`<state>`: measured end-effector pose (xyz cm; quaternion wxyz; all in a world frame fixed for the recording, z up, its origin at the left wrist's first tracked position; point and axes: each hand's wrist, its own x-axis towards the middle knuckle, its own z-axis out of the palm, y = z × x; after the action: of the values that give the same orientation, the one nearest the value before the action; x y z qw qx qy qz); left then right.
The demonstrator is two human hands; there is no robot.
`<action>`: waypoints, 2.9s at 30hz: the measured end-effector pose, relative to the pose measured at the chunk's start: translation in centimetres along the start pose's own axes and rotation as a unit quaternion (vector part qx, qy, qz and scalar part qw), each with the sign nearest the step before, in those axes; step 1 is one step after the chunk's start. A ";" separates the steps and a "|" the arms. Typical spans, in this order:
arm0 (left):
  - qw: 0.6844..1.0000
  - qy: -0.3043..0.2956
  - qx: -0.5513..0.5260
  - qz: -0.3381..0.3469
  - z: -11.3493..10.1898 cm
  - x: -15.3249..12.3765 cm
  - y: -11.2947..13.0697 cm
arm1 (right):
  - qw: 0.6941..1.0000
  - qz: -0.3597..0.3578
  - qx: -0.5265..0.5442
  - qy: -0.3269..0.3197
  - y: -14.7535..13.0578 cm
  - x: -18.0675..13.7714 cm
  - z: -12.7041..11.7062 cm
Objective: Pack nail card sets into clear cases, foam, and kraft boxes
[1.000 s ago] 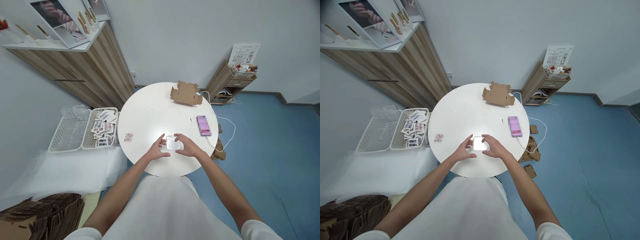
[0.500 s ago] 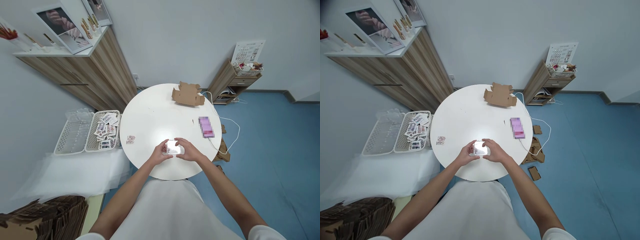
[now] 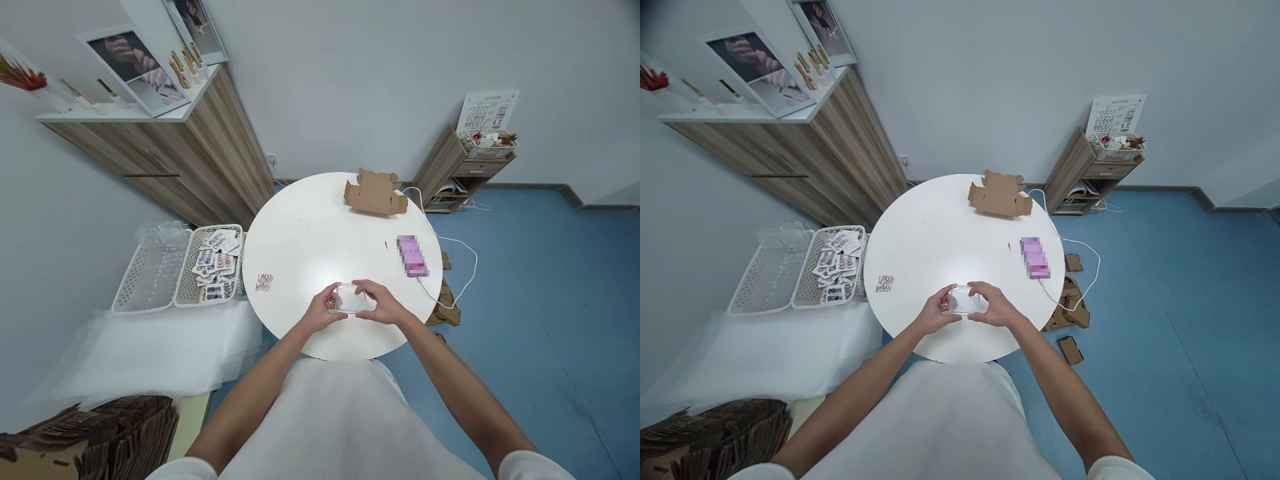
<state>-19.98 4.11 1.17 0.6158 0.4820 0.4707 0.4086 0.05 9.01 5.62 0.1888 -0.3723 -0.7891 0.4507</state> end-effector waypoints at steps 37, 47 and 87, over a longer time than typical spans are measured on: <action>0.983 0.072 -0.099 -0.134 -1.0 -3.1 -3.3 | 0.937 0.232 0.151 0.214 3.2 -2.5 9.4; 0.971 0.173 0.017 -0.164 -0.3 -1.7 -6.6 | 0.946 0.257 0.138 0.139 4.0 -2.6 10.9; 0.935 0.233 0.217 -0.153 2.1 -3.0 -9.0 | 0.942 0.260 0.170 0.128 7.5 -3.4 11.5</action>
<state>-18.11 -0.98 -6.86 0.4241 0.4176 0.7462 0.2982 -1.91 2.27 -6.70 0.2255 -0.5812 -0.5454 0.5602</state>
